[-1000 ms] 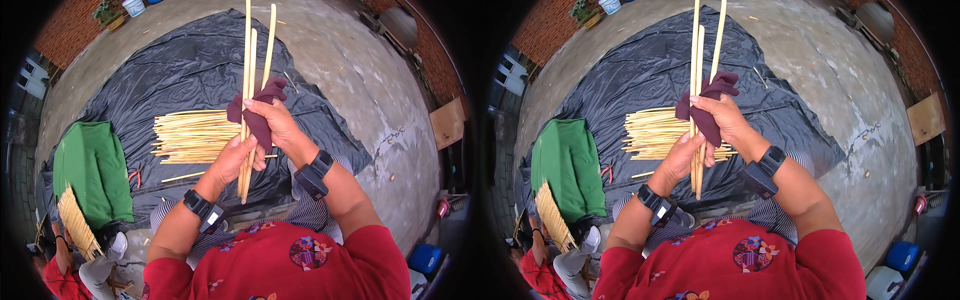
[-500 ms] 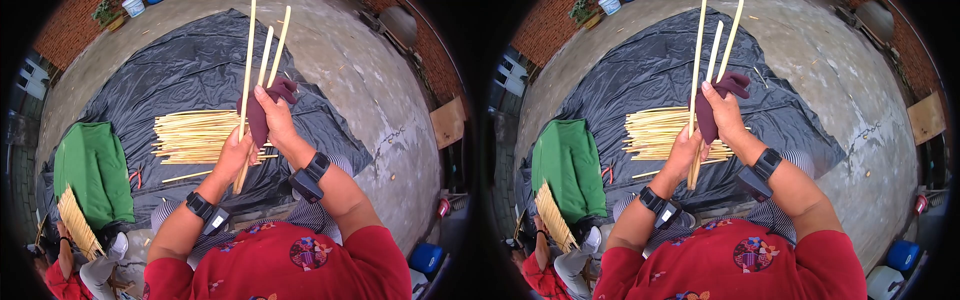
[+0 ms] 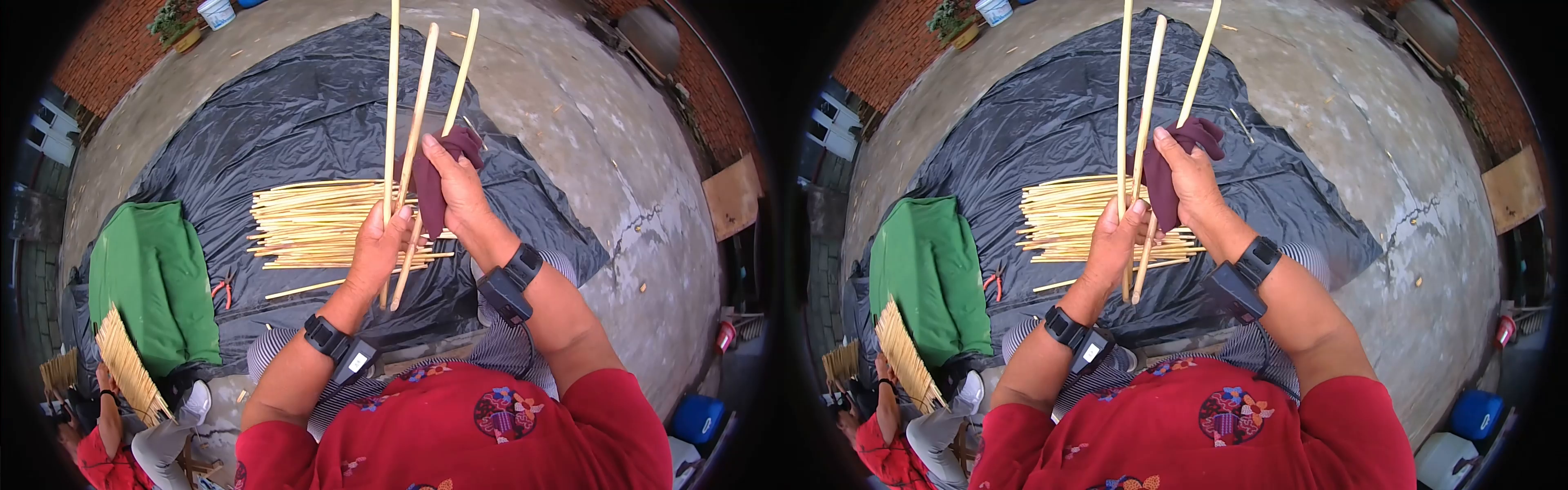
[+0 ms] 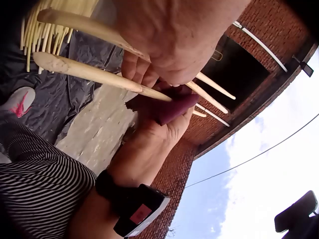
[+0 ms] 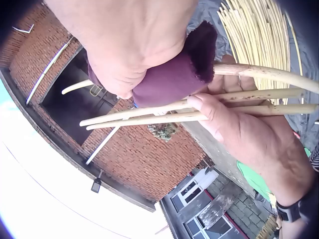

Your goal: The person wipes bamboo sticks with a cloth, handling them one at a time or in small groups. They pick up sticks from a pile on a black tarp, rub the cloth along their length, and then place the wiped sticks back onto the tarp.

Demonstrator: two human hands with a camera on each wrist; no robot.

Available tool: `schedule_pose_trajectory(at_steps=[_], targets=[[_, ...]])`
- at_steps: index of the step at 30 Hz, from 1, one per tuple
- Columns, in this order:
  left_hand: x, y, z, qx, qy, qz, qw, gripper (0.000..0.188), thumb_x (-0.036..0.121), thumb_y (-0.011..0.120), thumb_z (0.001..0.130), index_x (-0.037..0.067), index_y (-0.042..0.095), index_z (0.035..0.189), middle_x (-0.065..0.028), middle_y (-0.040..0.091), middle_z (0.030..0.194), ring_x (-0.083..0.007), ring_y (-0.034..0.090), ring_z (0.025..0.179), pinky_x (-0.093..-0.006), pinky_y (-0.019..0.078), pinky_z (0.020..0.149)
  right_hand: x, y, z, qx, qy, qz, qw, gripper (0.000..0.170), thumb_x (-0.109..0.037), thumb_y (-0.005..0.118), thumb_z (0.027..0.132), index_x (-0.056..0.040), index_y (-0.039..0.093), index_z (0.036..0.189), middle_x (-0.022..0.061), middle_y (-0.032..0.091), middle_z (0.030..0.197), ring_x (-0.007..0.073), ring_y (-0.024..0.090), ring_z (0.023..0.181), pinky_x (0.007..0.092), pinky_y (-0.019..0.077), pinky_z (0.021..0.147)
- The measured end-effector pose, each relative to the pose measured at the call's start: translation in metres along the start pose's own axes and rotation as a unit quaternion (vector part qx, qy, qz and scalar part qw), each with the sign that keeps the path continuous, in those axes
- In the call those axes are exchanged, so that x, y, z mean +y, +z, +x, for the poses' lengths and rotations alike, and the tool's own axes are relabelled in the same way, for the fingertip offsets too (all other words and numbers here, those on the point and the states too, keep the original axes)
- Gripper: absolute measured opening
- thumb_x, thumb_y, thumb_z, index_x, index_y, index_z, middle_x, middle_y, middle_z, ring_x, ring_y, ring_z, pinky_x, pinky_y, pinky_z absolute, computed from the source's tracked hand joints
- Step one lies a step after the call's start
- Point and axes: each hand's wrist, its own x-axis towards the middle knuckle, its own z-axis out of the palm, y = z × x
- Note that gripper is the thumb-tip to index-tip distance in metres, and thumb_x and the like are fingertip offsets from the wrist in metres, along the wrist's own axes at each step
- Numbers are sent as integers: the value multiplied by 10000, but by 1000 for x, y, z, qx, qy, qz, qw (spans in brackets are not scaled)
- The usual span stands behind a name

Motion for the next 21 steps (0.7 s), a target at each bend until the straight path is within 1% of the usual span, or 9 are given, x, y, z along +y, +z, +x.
schedule_pose_trajectory(at_steps=[2, 3, 6, 7, 10, 13, 15, 19, 21], targets=[[4, -11, 8, 73, 35, 26, 996, 192, 277, 477, 983, 86, 497, 985, -21, 570, 767, -71, 562, 682, -206, 450, 591, -11, 1, -5, -78, 41, -60, 994, 279, -295, 661, 875, -46, 566, 956, 38, 609, 831, 107, 590, 721, 256, 508, 641], [4, -24, 14, 93, 52, 38, 994, 175, 264, 507, 971, 89, 504, 961, -1, 537, 724, -50, 496, 576, -197, 392, 497, -12, 1, -7, -117, 63, -90, 987, 281, -287, 667, 871, -43, 566, 968, 40, 611, 839, 106, 592, 727, 255, 511, 647], [25, -36, 19, 86, 51, -74, 992, 198, 267, 602, 921, 88, 525, 957, 34, 474, 661, -27, 355, 444, -181, 254, 379, 2, 2, -15, -214, 140, -131, 958, 309, -259, 669, 860, -32, 555, 1036, 37, 608, 883, 110, 602, 763, 257, 517, 660], [34, -36, 18, 83, 43, -95, 991, 244, 284, 622, 908, 69, 548, 997, 35, 471, 663, -23, 351, 451, -176, 251, 386, 5, 5, -19, -256, 155, -148, 942, 318, -251, 666, 859, -26, 553, 1054, 40, 610, 902, 115, 607, 772, 255, 517, 661], [47, -39, 21, 38, 89, -146, 985, 289, 297, 628, 901, 30, 572, 997, 27, 475, 664, -18, 355, 461, -174, 264, 389, 13, 12, -26, -290, 209, -150, 922, 380, -257, 665, 851, -14, 543, 1117, 66, 615, 946, 132, 620, 804, 264, 519, 686], [43, -52, 25, -3, 41, -180, 983, 259, 262, 651, 889, 30, 573, 971, 30, 491, 664, -23, 408, 488, -171, 308, 390, 28, 9, -24, -305, 234, -154, 910, 416, -302, 675, 840, -6, 548, 1104, 79, 619, 945, 143, 620, 831, 278, 520, 709], [42, -57, 30, 62, 67, -199, 976, 209, 226, 667, 877, 46, 565, 901, 15, 500, 662, -40, 432, 497, -182, 333, 394, 29, 7, -26, -295, 272, -163, 901, 419, -314, 680, 835, -6, 555, 1089, 78, 619, 942, 146, 618, 840, 282, 519, 718], [66, -99, 33, 201, 154, -259, 932, 195, 198, 668, 874, 80, 520, 828, 27, 452, 641, -42, 411, 503, -184, 331, 393, 38, -2, -33, -363, 261, -315, 837, 443, -355, 679, 836, -5, 573, 1085, 67, 615, 937, 147, 597, 839, 274, 487, 725], [65, -127, 34, 220, 186, -295, 911, 186, 193, 656, 883, 85, 507, 853, 6, 478, 660, -39, 392, 491, -184, 332, 393, 42, -7, -33, -368, 219, -382, 819, 456, -357, 681, 834, -4, 568, 1100, 65, 613, 947, 147, 593, 841, 276, 485, 732]])
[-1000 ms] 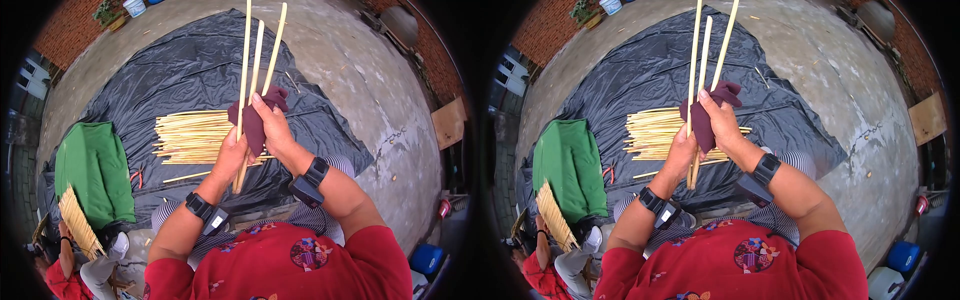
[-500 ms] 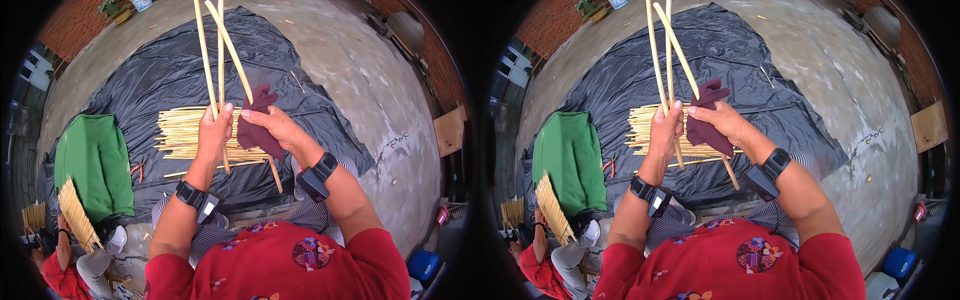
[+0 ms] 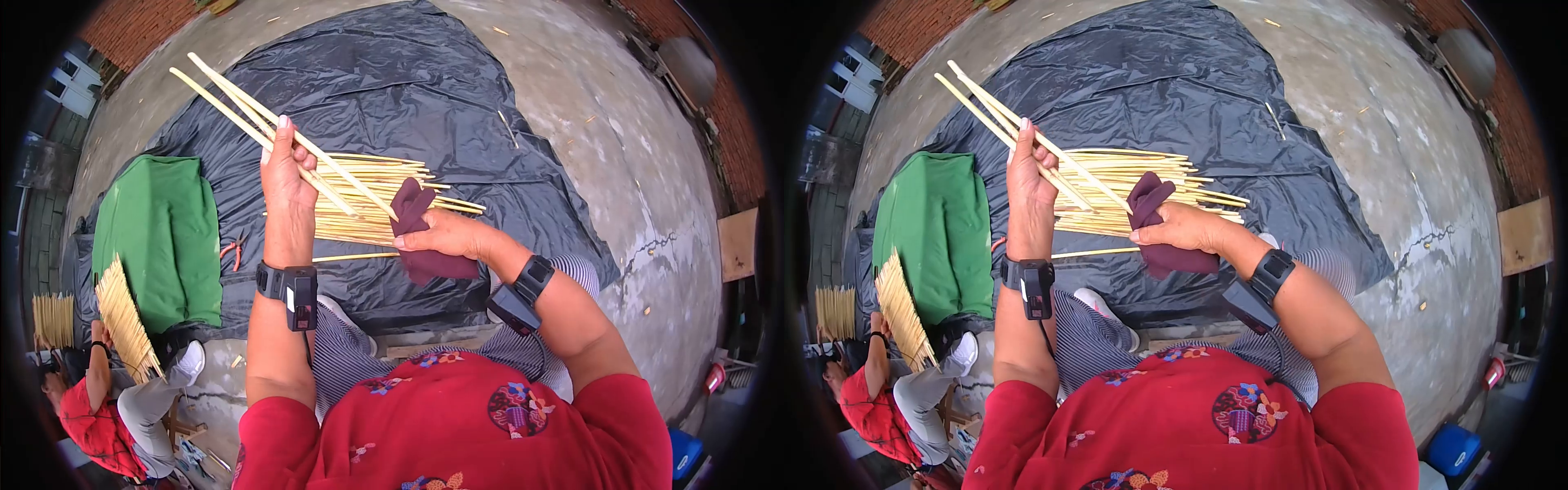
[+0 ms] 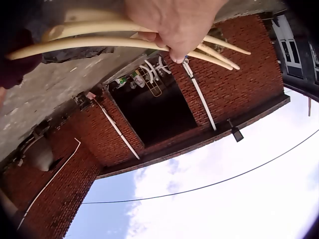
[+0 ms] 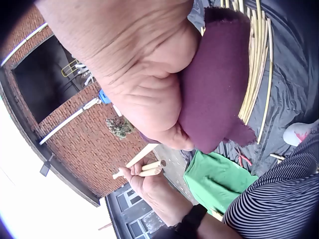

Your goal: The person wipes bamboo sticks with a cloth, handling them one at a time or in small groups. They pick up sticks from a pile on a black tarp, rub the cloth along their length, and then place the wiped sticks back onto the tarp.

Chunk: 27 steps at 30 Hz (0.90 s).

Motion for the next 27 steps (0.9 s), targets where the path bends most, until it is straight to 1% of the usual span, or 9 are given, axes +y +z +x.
schedule_pose_trajectory(at_steps=[4, 7, 11, 14, 16, 18, 21, 25, 27], targets=[[-3, 7, -13, -14, -54, 15, 998, 175, 208, 617, 910, 57, 531, 924, -81, 601, 785, -40, 384, 477, -191, 327, 393, -1, 5, 1, 12, 6, 1, 1000, 456, -353, 685, 831, -8, 567, 1105, 68, 615, 955, 146, 593, 838, 279, 485, 742], [-22, 14, -31, -102, -124, 10, 987, 238, 246, 593, 926, 31, 555, 1022, -58, 608, 795, -35, 394, 469, -184, 323, 405, -10, 9, 2, -29, 10, 153, 988, 455, -340, 688, 829, -13, 559, 1118, 77, 615, 978, 148, 595, 862, 281, 486, 758], [-27, 19, -41, -123, -143, 42, 981, 246, 256, 581, 932, 26, 555, 1014, -56, 612, 767, -36, 395, 468, -188, 327, 416, -5, 10, 7, -63, 22, 200, 978, 468, -323, 685, 833, -15, 540, 1155, 86, 609, 1020, 157, 592, 888, 290, 487, 777], [-23, 10, -30, -83, -94, 46, 991, 232, 240, 580, 932, 24, 554, 1009, -61, 616, 755, -43, 399, 468, -195, 329, 418, 2, 10, 8, -35, -16, 86, 996, 471, -323, 684, 833, -11, 545, 1157, 70, 618, 982, 185, 602, 863, 311, 488, 784], [-16, 4, -19, -18, -62, 68, 996, 195, 219, 561, 941, 30, 545, 988, -72, 615, 759, -55, 408, 468, -203, 335, 417, 16, 3, 10, 15, 0, -123, 992, 481, -369, 666, 826, 6, 580, 1114, 122, 656, 958, 269, 636, 858, 338, 490, 801], [-11, -1, -13, 19, -29, 96, 995, 184, 216, 554, 944, 36, 535, 977, -77, 614, 761, -54, 414, 471, -204, 339, 413, 18, -12, 11, 13, 47, -355, 933, 496, -398, 653, 821, 16, 594, 1089, 158, 666, 964, 306, 644, 868, 345, 490, 804], [-2, 1, -14, 28, 20, 203, 979, 179, 223, 537, 951, 45, 532, 971, -62, 610, 765, -51, 420, 477, -199, 360, 431, -6, -16, 3, 102, 162, -502, 843, 520, -433, 636, 813, 20, 608, 1067, 195, 659, 989, 342, 637, 893, 366, 490, 803], [-22, 7, -38, -40, -42, 336, 940, 218, 266, 520, 961, 53, 533, 1004, -51, 625, 788, -55, 474, 509, -197, 396, 455, 0, -29, 11, 198, -54, -100, 974, 465, -426, 604, 863, 0, 608, 1050, 123, 668, 924, 220, 644, 836, 329, 500, 740], [-34, 15, -54, -75, -85, 375, 920, 215, 264, 517, 961, 54, 527, 1004, -57, 625, 790, -72, 524, 503, -200, 418, 449, -25, -15, 1, 216, -127, 94, 964, 438, -433, 567, 907, -20, 596, 1050, 46, 631, 864, 108, 590, 794, 267, 485, 690]])
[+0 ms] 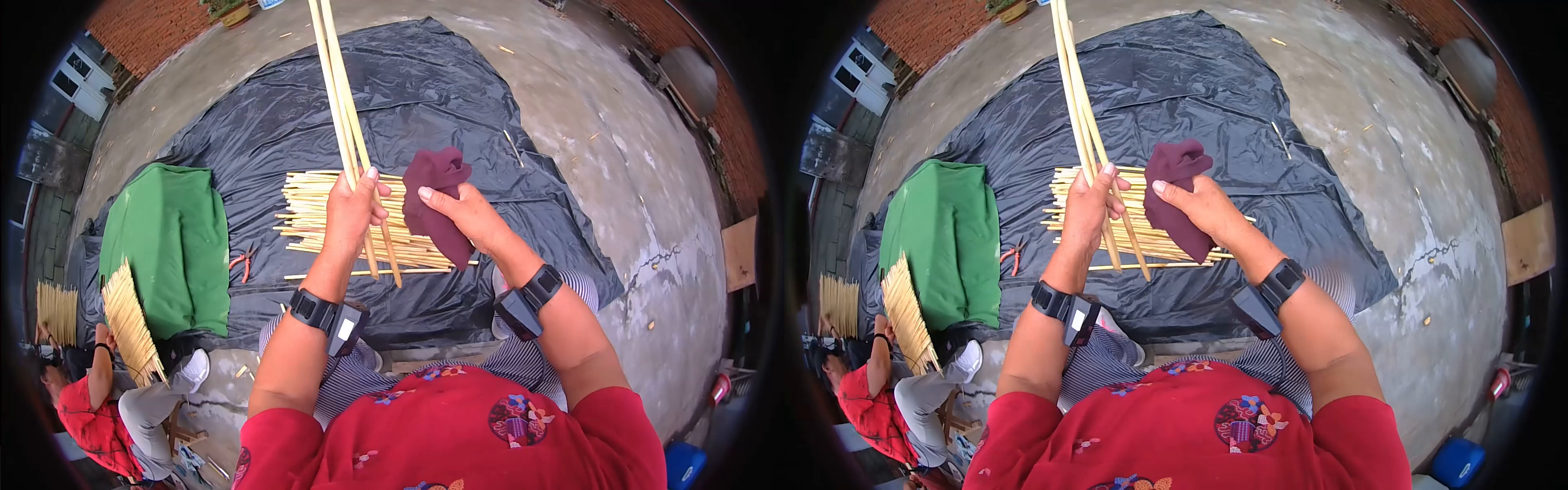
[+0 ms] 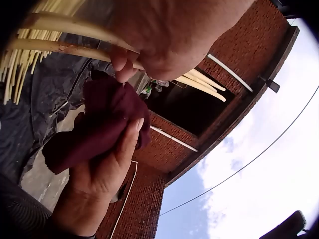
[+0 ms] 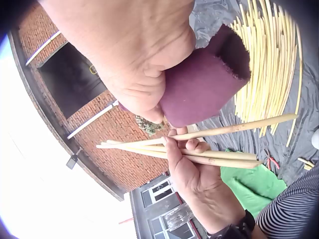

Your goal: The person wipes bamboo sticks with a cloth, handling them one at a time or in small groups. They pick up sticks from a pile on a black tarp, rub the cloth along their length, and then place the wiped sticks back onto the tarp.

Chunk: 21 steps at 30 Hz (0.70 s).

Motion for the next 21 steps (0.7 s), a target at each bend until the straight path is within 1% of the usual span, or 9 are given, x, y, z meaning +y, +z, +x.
schedule_pose_trajectory(at_steps=[3, 5, 7, 8, 11, 12, 15, 18, 21], targets=[[2, 24, -19, -48, 5, 100, 994, 211, 258, 514, 963, 47, 514, 975, -62, 633, 808, -71, 533, 473, -201, 432, 439, -1, 1, 3, 41, -59, 34, 997, 466, -463, 562, 905, -19, 596, 1042, 34, 616, 835, 109, 574, 757, 268, 468, 669], [-17, 31, -17, -46, 78, 241, 966, 194, 174, 526, 924, 24, 484, 1040, -139, 643, 801, -231, 595, 509, -333, 471, 471, -9, 8, 1, 79, -75, 31, 994, 497, -499, 547, 904, -10, 610, 970, 29, 600, 779, 100, 546, 725, 265, 440, 646], [-35, 36, -13, -28, 192, 450, 872, 261, 112, 535, 876, 7, 467, 1104, -174, 639, 773, -341, 639, 611, -440, 495, 537, -8, 3, 3, 47, -52, -37, 997, 519, -517, 537, 904, -5, 616, 933, 31, 597, 763, 96, 542, 724, 266, 433, 647], [-37, 39, -18, -44, 197, 478, 855, 385, 67, 544, 810, 12, 423, 1172, -235, 625, 866, -426, 619, 711, -516, 478, 629, -8, 4, 2, 50, -42, -63, 996, 450, -441, 572, 904, 6, 619, 908, 35, 596, 758, 97, 537, 709, 264, 431, 633], [-40, 51, -25, -55, 227, 492, 839, 403, 78, 561, 800, 9, 411, 1167, -247, 610, 958, -422, 624, 731, -515, 475, 655, 8, 6, 8, 124, -56, 37, 990, 322, -311, 603, 891, 10, 620, 899, 29, 598, 769, 95, 536, 687, 259, 435, 617], [-39, 54, -27, -73, 201, 491, 845, 417, 95, 564, 809, 4, 396, 1180, -261, 591, 1025, -437, 617, 770, -513, 478, 663, 11, 5, 11, 139, -37, 110, 983, 169, -166, 620, 871, 1, 642, 888, 4, 618, 788, 67, 555, 689, 226, 438, 608], [-35, 63, -34, -101, 172, 389, 899, 456, 129, 603, 805, -11, 411, 1194, -226, 607, 1001, -387, 643, 773, -486, 495, 679, -3, 3, 5, 124, -25, 244, 961, 112, -123, 621, 862, -15, 646, 883, 4, 619, 769, 74, 569, 679, 231, 455, 610], [-44, 46, -15, -257, 92, 205, 940, 449, 195, 638, 836, -35, 460, 1178, -165, 616, 989, -255, 653, 753, -394, 514, 659, -4, -12, 8, 108, 10, 276, 955, 63, -78, 631, 841, -17, 631, 856, 34, 616, 742, 118, 597, 637, 260, 494, 575], [3, 33, -18, -306, -101, 85, 943, 416, 245, 670, 868, -18, 519, 1153, -73, 610, 956, -139, 626, 823, -277, 529, 701, -7, -19, 10, 72, 29, 309, 948, 67, -70, 638, 833, -8, 622, 855, 69, 627, 749, 156, 622, 642, 294, 526, 579]])
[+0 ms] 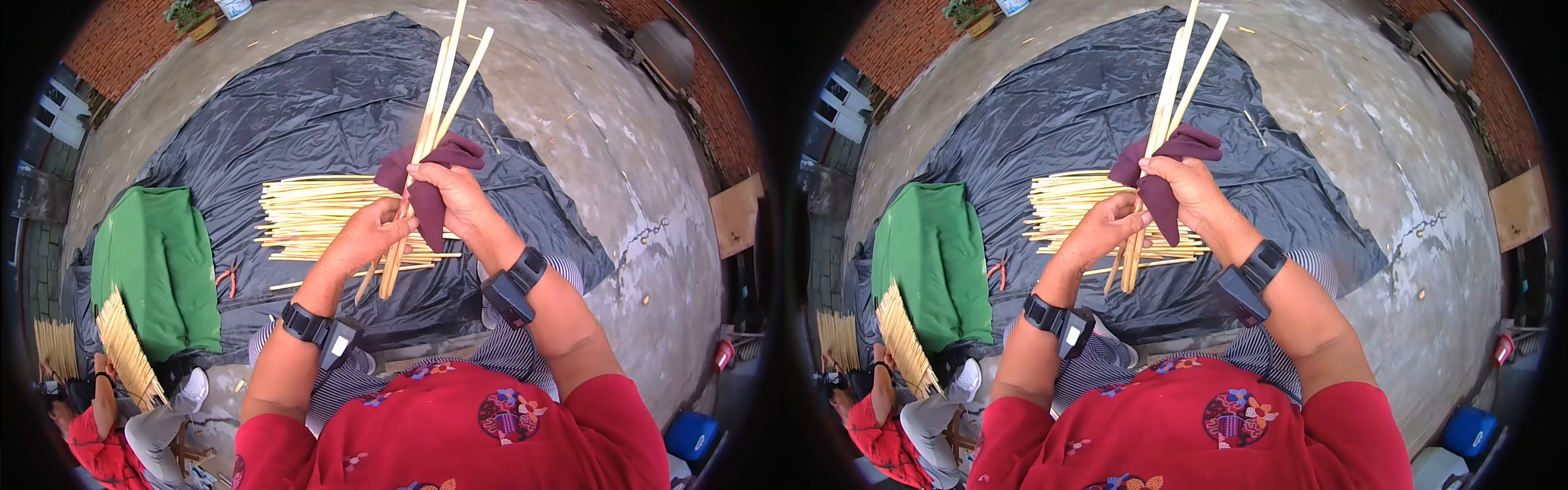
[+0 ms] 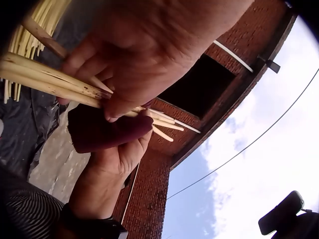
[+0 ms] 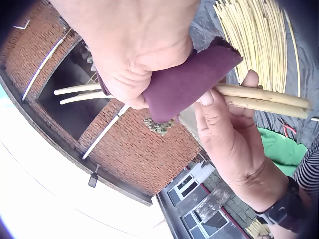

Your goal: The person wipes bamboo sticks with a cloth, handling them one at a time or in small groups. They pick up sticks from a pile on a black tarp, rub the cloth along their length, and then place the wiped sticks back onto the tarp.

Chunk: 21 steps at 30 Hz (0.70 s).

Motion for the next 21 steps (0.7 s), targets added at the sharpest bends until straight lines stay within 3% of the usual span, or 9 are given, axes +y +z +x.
schedule_pose_trajectory(at_steps=[4, 5, 8, 12, 13, 16, 17, 21], targets=[[1, -13, -4, 55, -26, 65, 996, 422, 351, 590, 918, -10, 587, 1136, -44, 632, 812, -105, 619, 688, -242, 508, 616, -7, 3, -1, -11, 5, 26, 1000, 92, -67, 640, 828, 10, 619, 875, 91, 637, 777, 184, 638, 684, 311, 540, 629], [1, -12, -5, 114, 35, 221, 968, 435, 402, 572, 918, 1, 637, 1073, -40, 640, 755, -104, 600, 629, -230, 488, 580, -8, 3, 1, -10, 5, 36, 999, 87, -64, 633, 829, 15, 620, 864, 99, 637, 770, 189, 638, 678, 311, 541, 627], [-9, -12, -3, 193, 112, 261, 939, 427, 419, 594, 899, 14, 666, 1015, -39, 641, 739, -102, 594, 641, -228, 481, 589, -11, 0, 3, -10, 3, 57, 998, 87, -50, 625, 823, 27, 621, 863, 120, 640, 775, 205, 645, 685, 318, 548, 639], [-25, -9, 3, 59, 89, -14, 994, 461, 407, 562, 923, -4, 593, 1129, -81, 653, 846, -129, 623, 726, -270, 519, 666, -11, -4, 5, -35, 7, 69, 997, 107, -63, 628, 823, 17, 615, 893, 119, 645, 798, 208, 646, 706, 333, 551, 668], [-24, -2, -3, -18, 15, -141, 990, 417, 375, 557, 933, 5, 544, 1124, -110, 654, 887, -145, 644, 697, -254, 529, 621, -10, -6, 6, -45, 8, 75, 996, 113, -72, 630, 825, 13, 613, 897, 121, 648, 805, 214, 648, 716, 343, 553, 683], [-14, 5, -12, -105, -24, -180, 978, 351, 354, 575, 925, 39, 516, 1066, -118, 658, 876, -150, 659, 668, -209, 520, 560, -11, -11, 10, -56, 13, 105, 993, 114, -83, 626, 831, 8, 609, 896, 125, 650, 809, 222, 649, 714, 354, 555, 688], [-12, 8, -13, -99, -25, -206, 973, 293, 322, 575, 931, 68, 489, 1050, -73, 627, 798, -109, 594, 545, -166, 450, 460, -12, -12, 10, -55, 16, 117, 991, 112, -85, 624, 832, 8, 609, 893, 126, 650, 807, 223, 649, 708, 354, 555, 683], [-14, 21, -11, -35, 3, -257, 966, 223, 286, 550, 949, 91, 495, 1042, -17, 546, 701, -72, 476, 477, -177, 376, 422, -11, -4, 7, -3, -43, 47, 998, 116, -77, 621, 832, -5, 618, 922, 84, 644, 792, 164, 633, 707, 306, 532, 650]])
